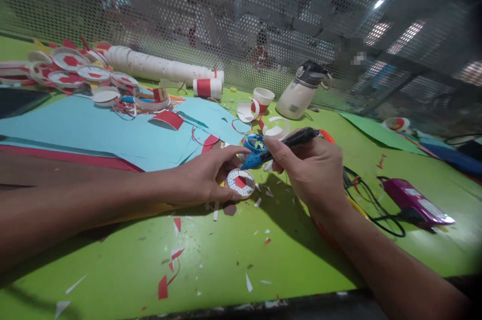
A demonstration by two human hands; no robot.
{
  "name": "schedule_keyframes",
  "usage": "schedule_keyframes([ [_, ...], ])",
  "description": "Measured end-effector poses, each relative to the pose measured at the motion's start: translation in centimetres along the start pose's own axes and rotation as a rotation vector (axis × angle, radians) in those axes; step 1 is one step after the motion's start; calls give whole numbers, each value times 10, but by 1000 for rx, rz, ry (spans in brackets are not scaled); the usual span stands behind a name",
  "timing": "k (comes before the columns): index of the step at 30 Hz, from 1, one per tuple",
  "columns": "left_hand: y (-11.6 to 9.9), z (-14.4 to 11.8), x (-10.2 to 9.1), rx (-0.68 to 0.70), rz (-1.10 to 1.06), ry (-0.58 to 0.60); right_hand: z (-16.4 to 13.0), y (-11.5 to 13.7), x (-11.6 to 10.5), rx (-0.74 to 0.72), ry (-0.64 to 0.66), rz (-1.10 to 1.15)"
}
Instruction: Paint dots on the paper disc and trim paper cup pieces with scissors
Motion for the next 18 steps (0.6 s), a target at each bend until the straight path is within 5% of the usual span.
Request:
schedule_keyframes([
  [18,-2,0,1,-3,17,21,-4,-8,9,-22,95,4],
])
Point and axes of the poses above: each hand's wrist, its own z-axis towards the middle knuckle, its own x-axis out of the palm, y = z × x, the point moved 6 cm from there along z, towards the middle knuckle, and after that the axes turned 11 degrees about -y, right-handed, at the moved point
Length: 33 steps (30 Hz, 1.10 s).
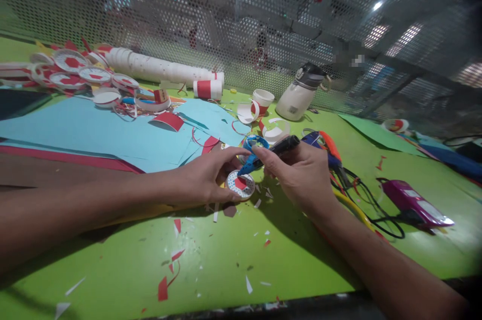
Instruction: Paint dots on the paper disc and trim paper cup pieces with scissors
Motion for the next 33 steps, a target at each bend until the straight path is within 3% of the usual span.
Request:
schedule_keyframes([
  [11,0,0,-1,-16,61,-26,0,2,3,8,31,54],
  [18,1,0,0,21,39,-30,1,-9,5,113,-9,11],
  [33,2,0,0,-8,4,-19,-1,-8,6,97,-56,76],
])
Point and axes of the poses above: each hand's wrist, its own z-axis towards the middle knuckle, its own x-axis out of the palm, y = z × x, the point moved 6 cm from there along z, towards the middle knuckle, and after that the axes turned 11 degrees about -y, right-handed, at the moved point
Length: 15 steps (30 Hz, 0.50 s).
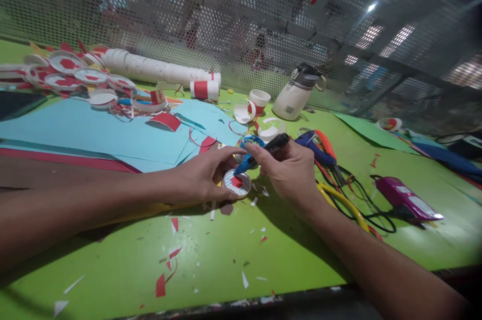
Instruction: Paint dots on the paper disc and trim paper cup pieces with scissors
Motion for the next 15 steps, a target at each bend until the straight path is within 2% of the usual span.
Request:
schedule_keyframes([
  [6,2,0,-2,-6,33,-22,2,11,-12,-27,-79,-7],
  [10,-2,0,-1,-17,4,15,0,9,-7,-31,-22,-17],
  [15,-2,0,-1,-20,22,-10,-2,5,-3,-19,7,-4],
])
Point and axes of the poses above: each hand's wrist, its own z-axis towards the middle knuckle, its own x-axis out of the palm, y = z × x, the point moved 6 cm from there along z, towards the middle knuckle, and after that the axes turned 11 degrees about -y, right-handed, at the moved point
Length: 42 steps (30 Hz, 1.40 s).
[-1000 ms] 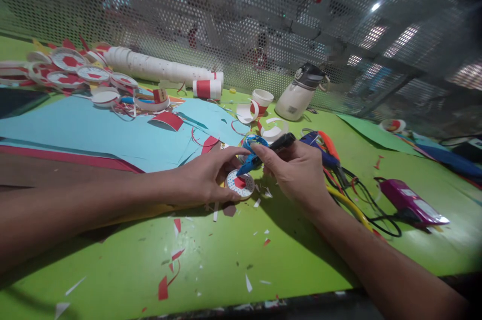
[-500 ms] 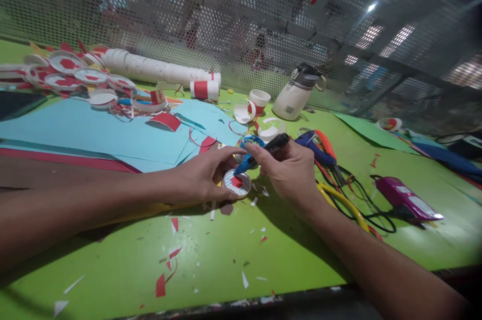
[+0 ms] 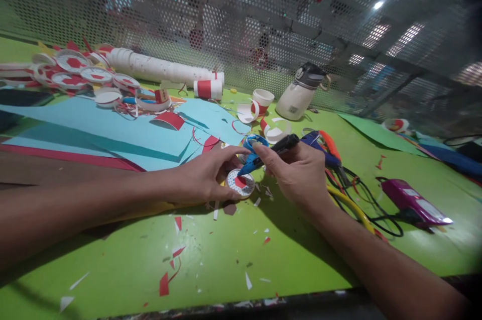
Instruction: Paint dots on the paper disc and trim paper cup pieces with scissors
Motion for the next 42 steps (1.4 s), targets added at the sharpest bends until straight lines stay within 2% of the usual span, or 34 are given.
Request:
schedule_keyframes([
  [15,-1,0,1,0,-18,7,0,3,1,-36,5,-42],
  [20,1,1,0,-27,-39,20,-2,7,4,-63,43,-23],
  [25,2,0,3,2,-196,-24,-2,3,5,-30,107,-75],
  [28,11,2,8,-12,-280,-22,-4,-4,5,16,133,-123],
  [31,16,12,4,64,-202,-32,-3,-7,9,-9,107,-125],
  [34,12,16,-5,165,-114,-119,-2,-7,12,-37,60,-100],
  [37,9,12,-3,212,-86,-87,-2,-8,13,-53,50,-134],
  [41,22,20,-12,298,-64,-150,-2,-16,14,-66,15,-151],
  [42,29,25,-11,314,-48,-125,-2,-18,15,-68,10,-144],
])
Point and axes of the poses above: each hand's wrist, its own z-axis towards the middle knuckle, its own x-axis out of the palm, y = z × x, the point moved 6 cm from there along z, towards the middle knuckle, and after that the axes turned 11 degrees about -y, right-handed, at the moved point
